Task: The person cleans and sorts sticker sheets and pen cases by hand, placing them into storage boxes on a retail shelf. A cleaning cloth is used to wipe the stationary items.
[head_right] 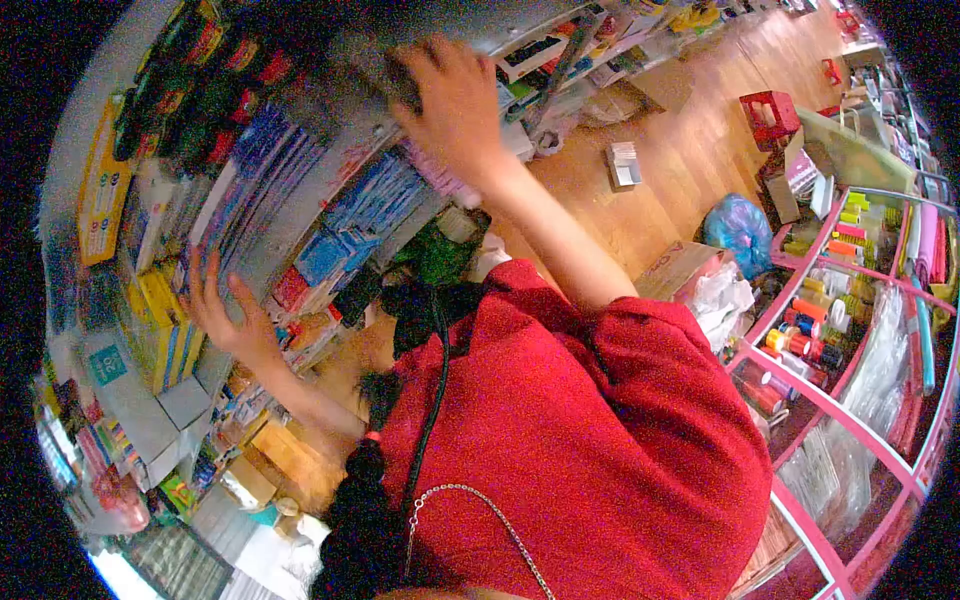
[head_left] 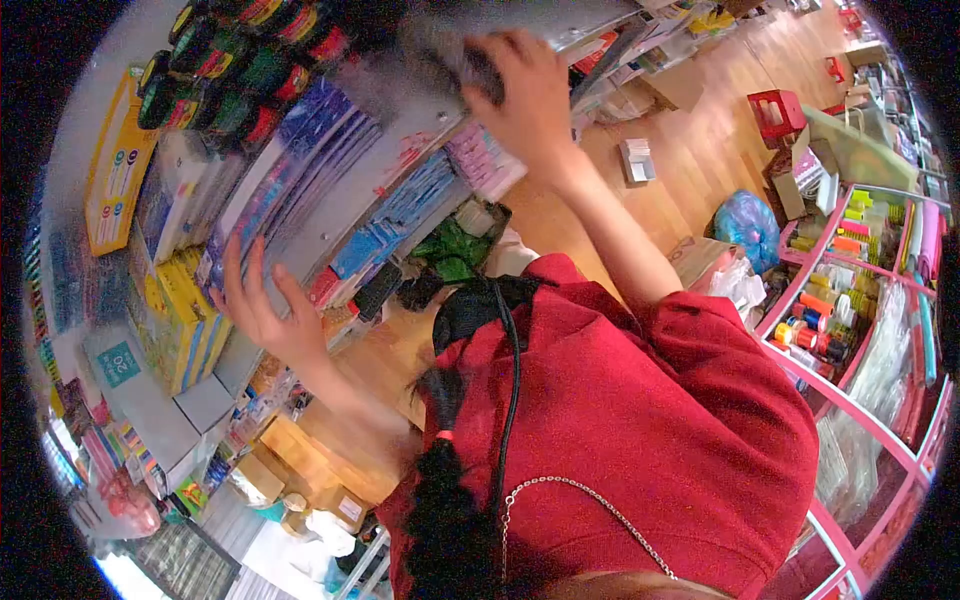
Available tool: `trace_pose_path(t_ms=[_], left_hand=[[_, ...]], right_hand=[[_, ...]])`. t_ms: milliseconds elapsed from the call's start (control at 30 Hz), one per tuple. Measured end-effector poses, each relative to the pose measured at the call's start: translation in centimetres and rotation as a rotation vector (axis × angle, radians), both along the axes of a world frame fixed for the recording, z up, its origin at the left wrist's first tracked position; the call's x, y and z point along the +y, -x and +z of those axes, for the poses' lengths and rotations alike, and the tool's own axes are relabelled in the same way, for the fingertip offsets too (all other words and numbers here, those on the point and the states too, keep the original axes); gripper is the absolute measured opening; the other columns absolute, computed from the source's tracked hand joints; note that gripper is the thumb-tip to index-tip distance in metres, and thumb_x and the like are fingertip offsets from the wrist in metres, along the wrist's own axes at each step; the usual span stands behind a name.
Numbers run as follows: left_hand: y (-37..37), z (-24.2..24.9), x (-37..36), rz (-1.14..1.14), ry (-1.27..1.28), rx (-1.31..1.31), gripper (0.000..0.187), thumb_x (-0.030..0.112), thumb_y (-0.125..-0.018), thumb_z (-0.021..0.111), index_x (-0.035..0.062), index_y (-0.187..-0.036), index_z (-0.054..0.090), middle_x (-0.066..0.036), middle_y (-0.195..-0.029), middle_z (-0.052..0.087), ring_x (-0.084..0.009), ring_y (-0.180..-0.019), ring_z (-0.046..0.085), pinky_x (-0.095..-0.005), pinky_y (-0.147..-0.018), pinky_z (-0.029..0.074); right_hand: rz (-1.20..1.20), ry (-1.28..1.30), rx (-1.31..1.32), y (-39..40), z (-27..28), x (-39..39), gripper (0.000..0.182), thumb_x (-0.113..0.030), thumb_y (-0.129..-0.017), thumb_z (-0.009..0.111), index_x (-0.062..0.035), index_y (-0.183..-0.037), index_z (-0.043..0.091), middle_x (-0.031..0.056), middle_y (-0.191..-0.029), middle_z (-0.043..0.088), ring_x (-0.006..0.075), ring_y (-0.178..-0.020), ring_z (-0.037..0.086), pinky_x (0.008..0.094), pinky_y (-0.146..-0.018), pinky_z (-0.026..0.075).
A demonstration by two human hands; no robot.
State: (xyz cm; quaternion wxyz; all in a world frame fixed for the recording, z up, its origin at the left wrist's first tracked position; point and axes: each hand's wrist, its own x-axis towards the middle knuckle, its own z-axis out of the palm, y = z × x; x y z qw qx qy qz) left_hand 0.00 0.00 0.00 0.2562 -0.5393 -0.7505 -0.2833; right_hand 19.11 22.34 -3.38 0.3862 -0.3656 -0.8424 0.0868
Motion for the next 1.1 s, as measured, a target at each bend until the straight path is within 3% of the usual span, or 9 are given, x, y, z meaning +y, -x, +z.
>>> trace_pose_path(t_ms=[167,267,367,433,467,633,767,933,1100], left_hand=[[-3.3,-1.7,-0.9,0.019,-0.178,-0.162,0.019,0.007,-0.083,0.051,0.0096,-0.098,0.062,-0.008,-0.108,0.057,-0.0239,-0.102,0.052,-0.0482,-0.098,0.026],[-4.1,-1.5,-4.0,0.028,-0.113,-0.12,0.018,0.006,-0.082,0.05,0.0078,-0.095,0.062,-0.009,-0.107,0.057,-0.0244,-0.1,0.052,-0.044,-0.093,0.033],[-4.8,-2.0,-7.0,0.017,-0.137,-0.279,0.017,0.005,-0.082,0.05,0.0059,-0.094,0.062,-0.011,-0.106,0.057,-0.025,-0.098,0.052,-0.039,-0.086,0.039],[-4.8,-3.1,-8.9,-0.006,-0.098,-0.275,0.017,0.005,-0.082,0.049,0.0044,-0.094,0.062,-0.011,-0.104,0.057,-0.0255,-0.097,0.052,-0.0343,-0.08,0.042],[-5.3,-3.7,-9.2,-0.011,-0.095,-0.332,0.017,0.004,-0.082,0.049,0.0042,-0.093,0.062,-0.011,-0.103,0.057,-0.0255,-0.098,0.052,-0.0341,-0.079,0.042],[-8.7,-5.9,-7.2,-0.117,-0.104,-0.571,0.016,0.005,-0.083,0.048,0.0012,-0.092,0.061,-0.011,-0.1,0.057,-0.0227,-0.096,0.053,-0.033,-0.082,0.041],[-13.8,-6.0,-0.3,-0.488,-0.09,-0.738,0.015,0.0,-0.082,0.046,-0.0002,-0.09,0.059,-0.009,-0.093,0.057,-0.0171,-0.084,0.055,-0.0265,-0.073,0.044],[-23.2,-10.2,9.5,-0.77,0.271,-0.93,0.017,0.002,-0.084,0.044,0.0012,-0.09,0.06,-0.006,-0.085,0.06,-0.0143,-0.076,0.057,-0.025,-0.071,0.044],[-37.3,-23.5,18.2,-0.909,0.819,-1.173,0.019,0.011,-0.084,0.047,0.0043,-0.097,0.059,-0.009,-0.093,0.062,-0.0179,-0.089,0.057,-0.0302,-0.079,0.043]], right_hand=[[-0.007,-0.205,-0.102,-0.1,1.6,8.3,0.064,-0.031,-0.073,0.064,-0.012,-0.127,0.036,0.0173,-0.121,0.041,0.0346,-0.116,0.036,0.0545,-0.097,0.022],[-0.206,-0.478,-0.089,-2.1,4.3,3.9,0.058,-0.026,-0.074,0.062,-0.0043,-0.123,0.038,0.0209,-0.117,0.044,0.0362,-0.111,0.039,0.0482,-0.094,0.028],[-0.037,-0.05,0.183,-6.8,5.5,-1.6,0.043,-0.021,-0.081,0.055,-0.0012,-0.117,0.044,0.0209,-0.115,0.045,0.0348,-0.104,0.044,0.0403,-0.089,0.034],[-0.18,-0.169,0.334,-9.4,3.2,-4.4,0.035,-0.02,-0.081,0.053,-0.001,-0.11,0.051,0.0193,-0.104,0.054,0.0318,-0.096,0.051,0.0386,-0.086,0.037],[-0.245,-0.183,0.067,-13.2,-0.4,-4.4,0.034,-0.025,-0.089,0.046,-0.003,-0.115,0.046,0.0153,-0.114,0.049,0.0236,-0.107,0.045,0.037,-0.096,0.027],[-0.354,0.328,0.136,-22.9,-5.1,-11.9,0.028,-0.016,-0.086,0.049,-0.0039,-0.112,0.049,0.0156,-0.109,0.048,0.0291,-0.101,0.047,0.036,-0.083,0.039],[-0.607,0.349,0.07,-30.8,-6.5,-16.1,0.028,-0.014,-0.087,0.047,-0.0019,-0.113,0.048,0.0154,-0.111,0.048,0.0275,-0.1,0.049,0.0341,-0.083,0.04],[-0.76,0.396,0.164,-38.3,-8.9,-16.4,0.029,-0.015,-0.088,0.046,-0.0014,-0.113,0.048,0.0149,-0.111,0.049,0.0269,-0.102,0.048,0.0337,-0.087,0.038],[-0.922,0.53,0.213,-46.1,-14.6,-13.5,0.031,-0.017,-0.088,0.046,-0.0013,-0.115,0.047,0.014,-0.111,0.051,0.0249,-0.105,0.047,0.0337,-0.091,0.035]])
